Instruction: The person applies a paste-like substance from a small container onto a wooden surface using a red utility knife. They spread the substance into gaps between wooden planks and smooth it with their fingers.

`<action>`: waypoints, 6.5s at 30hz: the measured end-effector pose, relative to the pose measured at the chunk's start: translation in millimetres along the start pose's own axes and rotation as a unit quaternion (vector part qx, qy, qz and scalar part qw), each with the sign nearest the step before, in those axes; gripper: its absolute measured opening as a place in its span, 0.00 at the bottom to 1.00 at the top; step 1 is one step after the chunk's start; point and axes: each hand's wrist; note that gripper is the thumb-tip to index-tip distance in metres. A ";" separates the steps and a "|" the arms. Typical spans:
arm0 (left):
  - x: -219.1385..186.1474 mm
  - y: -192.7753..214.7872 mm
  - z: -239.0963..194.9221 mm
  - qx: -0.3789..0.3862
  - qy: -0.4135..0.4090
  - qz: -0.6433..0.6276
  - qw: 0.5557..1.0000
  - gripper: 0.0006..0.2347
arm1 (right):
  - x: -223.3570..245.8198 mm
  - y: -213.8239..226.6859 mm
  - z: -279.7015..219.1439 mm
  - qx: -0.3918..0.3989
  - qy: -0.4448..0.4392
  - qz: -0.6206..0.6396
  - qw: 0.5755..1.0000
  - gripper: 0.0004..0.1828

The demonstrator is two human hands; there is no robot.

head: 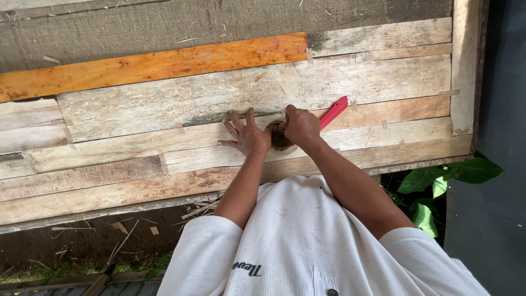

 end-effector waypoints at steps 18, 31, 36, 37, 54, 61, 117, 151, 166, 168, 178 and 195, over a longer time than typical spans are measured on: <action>-24.1 -14.6 8.5 -0.079 -0.112 -0.081 0.987 0.30 | -191.5 25.9 13.3 -0.139 -0.257 0.491 0.821 0.14; -208.0 -83.2 82.1 -0.033 -0.455 0.062 0.888 0.23 | -199.9 16.4 98.8 -0.189 -0.335 0.633 0.672 0.14; -226.8 -99.4 109.9 -0.024 -0.499 0.098 0.861 0.20 | -195.4 33.0 109.4 -0.166 -0.362 0.551 0.733 0.15; -227.4 -103.1 115.3 -0.017 -0.499 0.101 0.861 0.20 | -196.0 33.3 110.1 -0.163 -0.368 0.552 0.730 0.15; -235.8 -97.7 107.1 -0.017 -0.585 0.189 0.789 0.26 | -181.6 51.8 104.7 -0.162 -0.372 0.520 0.751 0.14; -245.8 -98.9 105.6 0.000 -0.562 0.217 0.798 0.28 | -178.8 57.8 105.0 -0.155 -0.377 0.509 0.758 0.14; -305.8 -91.6 96.8 0.085 -0.249 0.135 0.955 0.28 | -188.0 84.3 99.9 -0.037 -0.334 0.466 0.819 0.17; -303.2 -83.1 97.9 0.158 -0.300 0.197 0.920 0.46 | -221.4 103.9 112.5 0.089 -0.237 0.345 0.904 0.17; -296.3 -89.2 110.0 0.181 -0.290 0.116 0.933 0.32 | -224.2 143.7 80.6 0.096 -0.192 0.373 0.903 0.23; -297.8 -87.6 106.6 0.167 -0.284 0.126 0.936 0.34 | -215.4 150.6 80.8 0.069 -0.251 0.362 0.895 0.27; -300.0 -98.1 100.4 0.119 -0.273 0.122 0.947 0.29 | -207.3 128.4 111.2 0.063 -0.296 0.253 0.919 0.23; -298.1 -104.6 100.9 0.082 -0.272 0.107 0.953 0.27 | -206.7 141.1 101.0 0.070 -0.278 0.287 0.914 0.27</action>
Point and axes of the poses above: each hand's wrist, its own z-axis towards the middle knuckle, its own y-axis out of the back of the hand, x = y × z, and after that the axes turned 1 degree about -x, right-handed
